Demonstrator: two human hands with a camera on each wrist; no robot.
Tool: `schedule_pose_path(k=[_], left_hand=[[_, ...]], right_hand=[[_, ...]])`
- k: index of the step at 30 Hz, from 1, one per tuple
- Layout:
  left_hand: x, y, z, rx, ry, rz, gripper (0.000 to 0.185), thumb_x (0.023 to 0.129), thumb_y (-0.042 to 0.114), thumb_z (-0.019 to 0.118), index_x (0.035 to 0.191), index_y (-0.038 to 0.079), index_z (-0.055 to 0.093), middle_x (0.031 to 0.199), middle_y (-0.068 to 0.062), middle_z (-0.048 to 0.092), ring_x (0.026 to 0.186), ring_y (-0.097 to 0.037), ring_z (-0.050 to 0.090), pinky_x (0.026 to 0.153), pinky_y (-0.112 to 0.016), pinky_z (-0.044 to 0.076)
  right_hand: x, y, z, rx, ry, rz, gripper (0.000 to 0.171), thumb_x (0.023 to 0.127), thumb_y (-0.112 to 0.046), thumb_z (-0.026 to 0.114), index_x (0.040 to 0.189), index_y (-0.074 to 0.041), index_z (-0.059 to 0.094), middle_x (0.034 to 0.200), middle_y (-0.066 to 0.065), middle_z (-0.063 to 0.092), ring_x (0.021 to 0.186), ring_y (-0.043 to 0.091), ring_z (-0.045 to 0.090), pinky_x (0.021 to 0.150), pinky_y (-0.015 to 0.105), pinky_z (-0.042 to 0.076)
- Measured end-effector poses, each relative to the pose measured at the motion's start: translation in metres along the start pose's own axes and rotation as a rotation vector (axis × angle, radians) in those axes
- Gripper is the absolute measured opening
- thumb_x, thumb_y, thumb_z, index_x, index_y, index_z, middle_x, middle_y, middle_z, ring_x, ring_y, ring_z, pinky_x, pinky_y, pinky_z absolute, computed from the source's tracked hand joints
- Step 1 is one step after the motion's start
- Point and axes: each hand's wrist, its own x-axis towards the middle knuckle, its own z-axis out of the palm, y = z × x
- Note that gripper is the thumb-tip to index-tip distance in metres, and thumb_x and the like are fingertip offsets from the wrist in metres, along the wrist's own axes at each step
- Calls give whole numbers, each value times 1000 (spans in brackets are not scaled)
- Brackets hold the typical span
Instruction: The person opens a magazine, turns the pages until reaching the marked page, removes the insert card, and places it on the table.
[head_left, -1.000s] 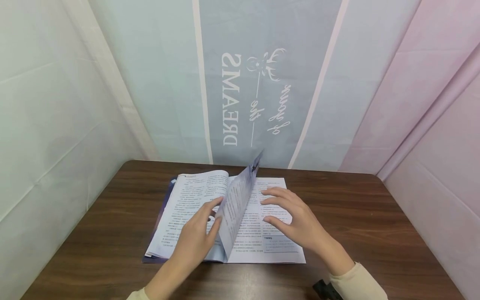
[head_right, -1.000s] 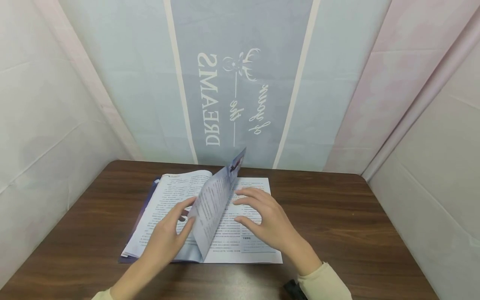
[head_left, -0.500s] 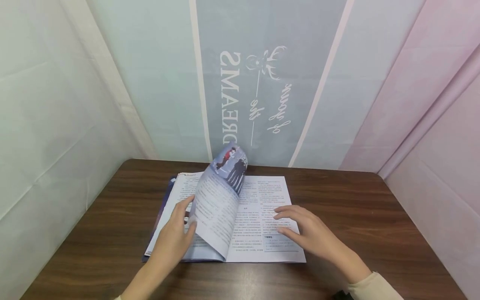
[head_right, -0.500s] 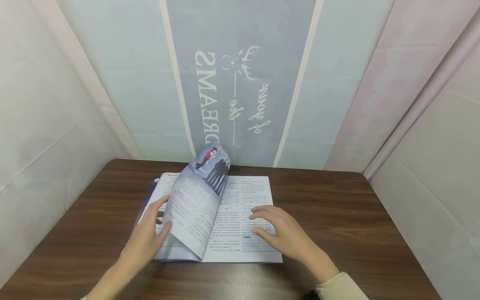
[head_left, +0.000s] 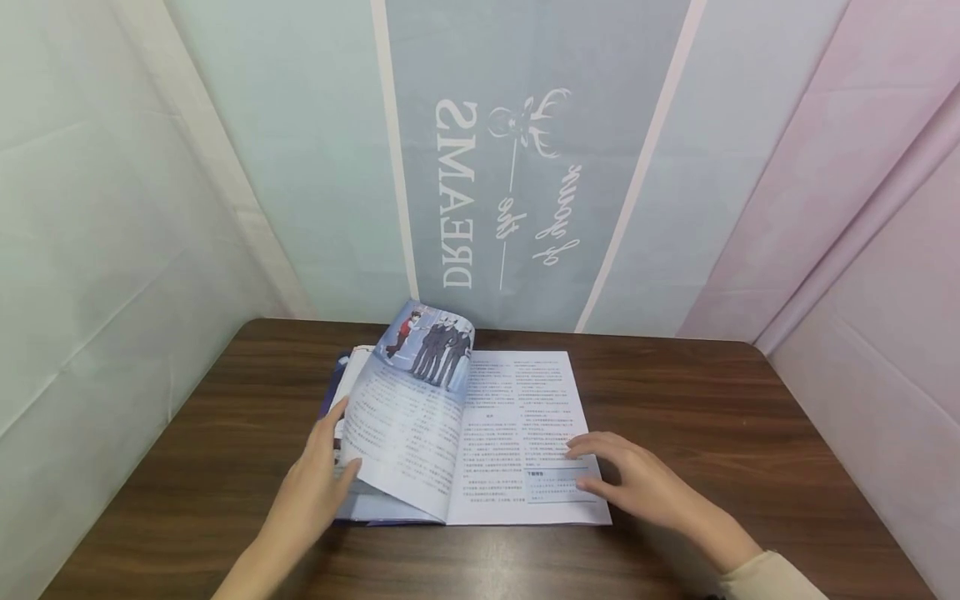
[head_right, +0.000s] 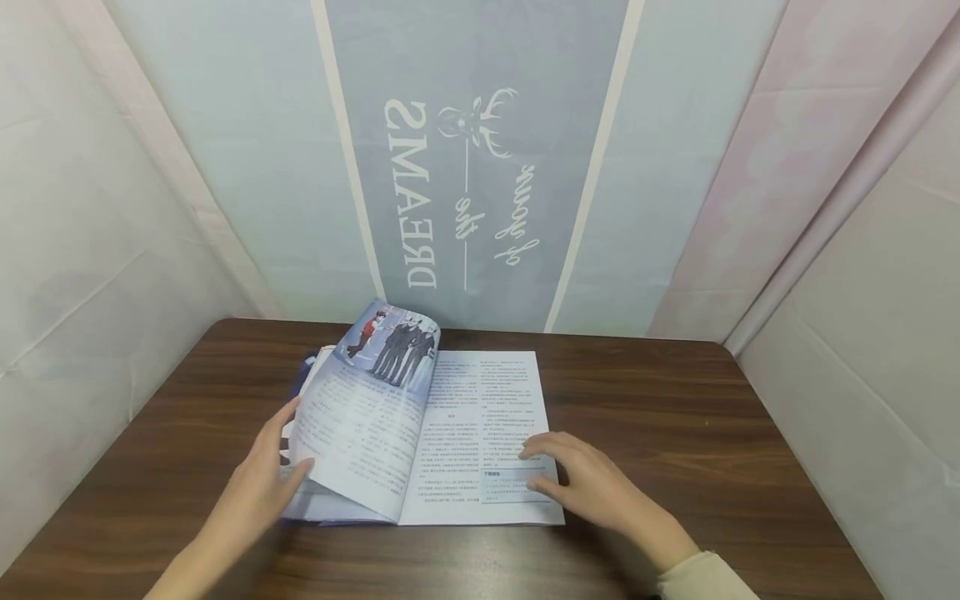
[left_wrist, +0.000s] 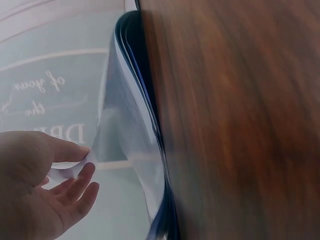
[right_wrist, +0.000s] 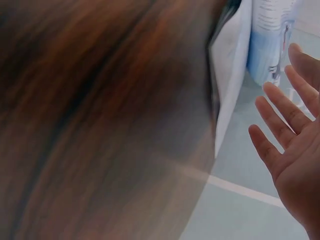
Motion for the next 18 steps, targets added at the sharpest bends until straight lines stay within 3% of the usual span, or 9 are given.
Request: schedule_pose_path(k=[7,18], left_hand=[[-4,-16,-3,43,-57,-8,79,80,-7,76,148,2,36,133,-28,49,81,-29,63,63,-36,55],[-15,-38,-9,122,-176,-30,60,79,4,82,133,1,56,125,-22,56,102,-38,64,73,-48,58]], right_hand=[[-8,13,2,24,-76,30,38,82,-18,81,118,-19,68,125,-6,63,119,21,58,97,47,50],[-18,23,3,-9,-128,75,42,81,-25,83,119,-21,66,133,0,60,123,26,55,98,51,47]])
